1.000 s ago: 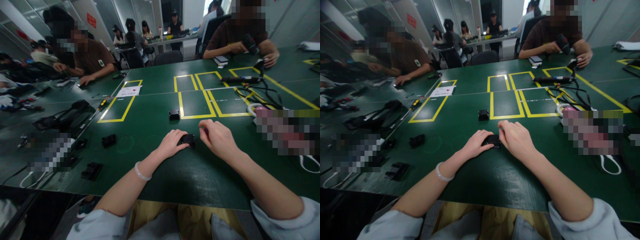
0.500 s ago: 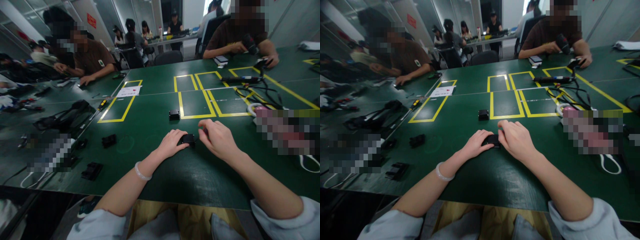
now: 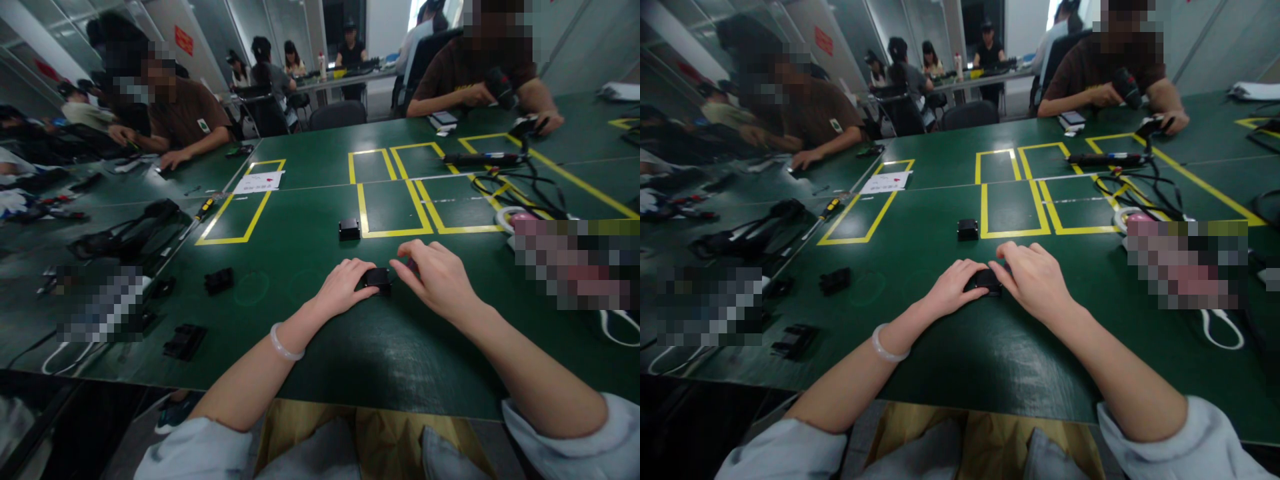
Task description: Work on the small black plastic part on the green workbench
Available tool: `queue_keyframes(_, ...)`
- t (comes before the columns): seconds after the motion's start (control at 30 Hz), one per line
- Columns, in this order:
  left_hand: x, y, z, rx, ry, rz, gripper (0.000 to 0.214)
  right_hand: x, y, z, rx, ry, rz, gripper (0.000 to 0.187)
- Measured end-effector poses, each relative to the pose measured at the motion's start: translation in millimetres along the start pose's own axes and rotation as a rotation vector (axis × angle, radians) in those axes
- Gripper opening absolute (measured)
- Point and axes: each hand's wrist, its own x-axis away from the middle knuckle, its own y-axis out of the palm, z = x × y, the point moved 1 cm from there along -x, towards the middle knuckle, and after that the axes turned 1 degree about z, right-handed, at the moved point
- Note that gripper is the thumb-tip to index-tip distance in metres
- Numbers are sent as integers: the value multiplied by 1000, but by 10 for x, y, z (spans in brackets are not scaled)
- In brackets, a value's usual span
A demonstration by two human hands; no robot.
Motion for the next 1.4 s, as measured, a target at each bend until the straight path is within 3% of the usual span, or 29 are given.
queue_keyframes(0.8, -3, 7, -1, -13, 14, 13, 39, -14, 23, -8, 72, -14, 56, 9)
queue_keyframes(1.4, 1, 11, -5, -27, 16, 18, 41, -12, -2, -21, 57, 30, 11, 14)
